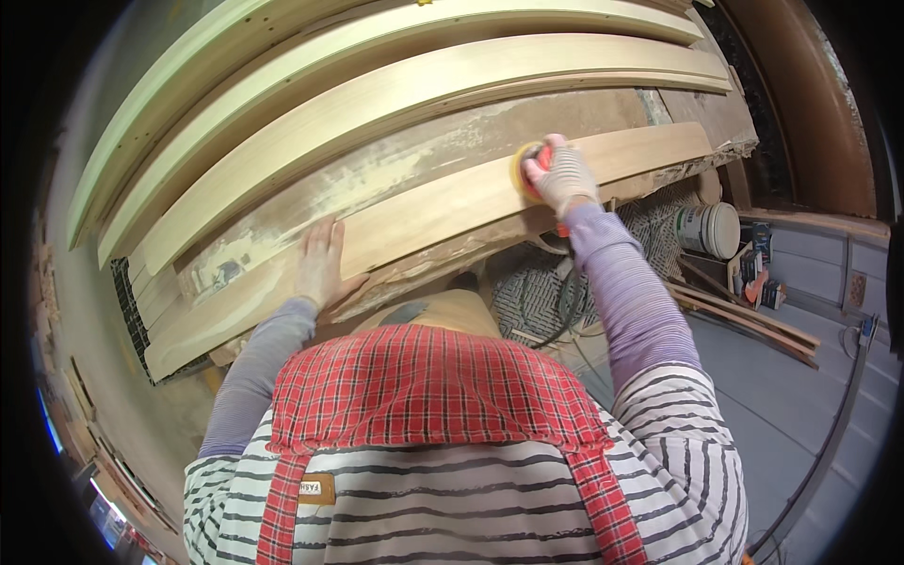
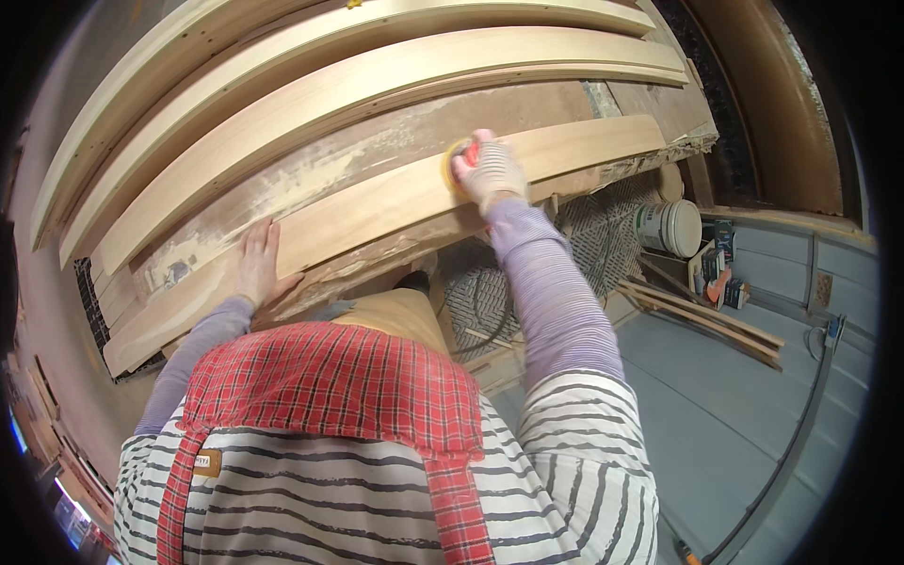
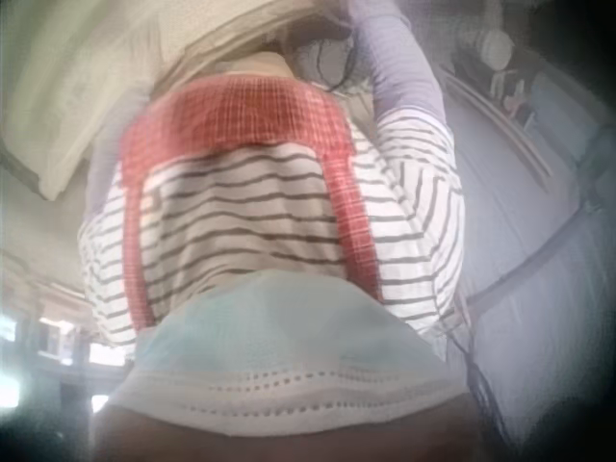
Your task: The person sands a piece of wood using an orbital sander, moving it across the surface and edges while holding the wood steady by hand.
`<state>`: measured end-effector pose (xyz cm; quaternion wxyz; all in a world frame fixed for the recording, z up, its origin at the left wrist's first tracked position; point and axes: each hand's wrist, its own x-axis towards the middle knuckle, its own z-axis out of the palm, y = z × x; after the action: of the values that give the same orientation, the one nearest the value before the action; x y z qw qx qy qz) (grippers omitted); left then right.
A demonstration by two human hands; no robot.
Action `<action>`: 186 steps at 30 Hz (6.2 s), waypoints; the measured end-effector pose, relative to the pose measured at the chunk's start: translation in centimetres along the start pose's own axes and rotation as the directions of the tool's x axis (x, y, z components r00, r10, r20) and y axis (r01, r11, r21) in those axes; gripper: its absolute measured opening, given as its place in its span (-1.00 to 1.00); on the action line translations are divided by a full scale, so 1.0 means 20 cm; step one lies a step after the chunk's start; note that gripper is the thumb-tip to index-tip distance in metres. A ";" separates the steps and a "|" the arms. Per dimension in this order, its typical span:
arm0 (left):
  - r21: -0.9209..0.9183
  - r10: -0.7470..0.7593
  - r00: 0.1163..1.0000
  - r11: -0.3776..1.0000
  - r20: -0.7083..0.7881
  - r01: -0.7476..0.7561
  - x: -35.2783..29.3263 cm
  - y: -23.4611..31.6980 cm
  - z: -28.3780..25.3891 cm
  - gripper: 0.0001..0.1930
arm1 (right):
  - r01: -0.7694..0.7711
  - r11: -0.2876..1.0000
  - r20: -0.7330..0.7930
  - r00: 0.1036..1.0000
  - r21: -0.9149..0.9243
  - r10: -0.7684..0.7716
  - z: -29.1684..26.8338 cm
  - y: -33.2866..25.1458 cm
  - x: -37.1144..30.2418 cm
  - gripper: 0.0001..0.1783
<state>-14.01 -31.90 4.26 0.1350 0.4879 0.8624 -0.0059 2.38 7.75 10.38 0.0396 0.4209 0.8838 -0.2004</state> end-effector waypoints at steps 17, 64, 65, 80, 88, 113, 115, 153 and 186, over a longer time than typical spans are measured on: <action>-0.082 -0.003 0.999 0.997 -0.046 -0.001 -0.04 -0.02 0.00 0.02 | -0.192 0.961 -0.318 0.940 -0.199 0.122 -0.24 1.03 0.67 -0.34; -0.086 0.112 0.994 0.990 0.014 -0.111 0.03 -0.02 -0.01 0.06 | -0.044 0.995 -0.115 0.993 -0.090 0.034 -0.02 0.25 -0.04 -0.32; -0.083 0.107 0.994 0.991 0.028 -0.104 0.04 -0.02 -0.01 0.07 | -0.090 0.993 -0.148 0.986 -0.077 0.078 -0.06 0.39 0.04 -0.30; -0.205 0.089 0.992 0.973 -0.093 -0.107 0.03 -0.06 0.03 -0.05 | -0.033 0.996 -0.011 0.999 -0.079 0.032 0.10 -0.38 0.14 -0.46; -0.496 -0.501 0.803 0.812 -0.322 0.308 0.00 -0.20 0.17 -0.67 | 0.305 0.952 0.369 0.885 -0.001 -0.283 0.40 -1.24 -0.39 -0.46; -0.287 -0.440 0.871 0.882 -0.220 0.373 0.14 -0.01 0.11 -0.85 | -0.371 0.928 -0.322 0.883 -0.037 0.341 -0.39 0.92 0.98 -0.30; -0.269 -0.449 0.872 0.879 -0.192 0.393 0.15 0.00 0.09 -0.86 | -0.384 0.921 -0.333 0.878 -0.064 0.344 -0.40 0.97 0.99 -0.29; -0.854 -0.116 0.935 0.457 -0.336 -0.250 0.63 0.21 -0.21 -0.59 | 0.127 0.988 0.496 0.854 0.088 -0.154 0.37 -0.99 -0.29 -0.12; -0.773 -0.275 0.896 0.625 -0.350 -0.110 -0.36 -0.90 -0.04 -0.72 | 0.289 0.908 0.493 0.768 0.303 -0.409 1.09 -1.99 -0.89 -0.43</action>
<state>-25.79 -47.30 4.64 0.1347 0.3287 0.8089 0.4686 -18.47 -36.17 7.42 0.2071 0.1751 0.8719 -0.4077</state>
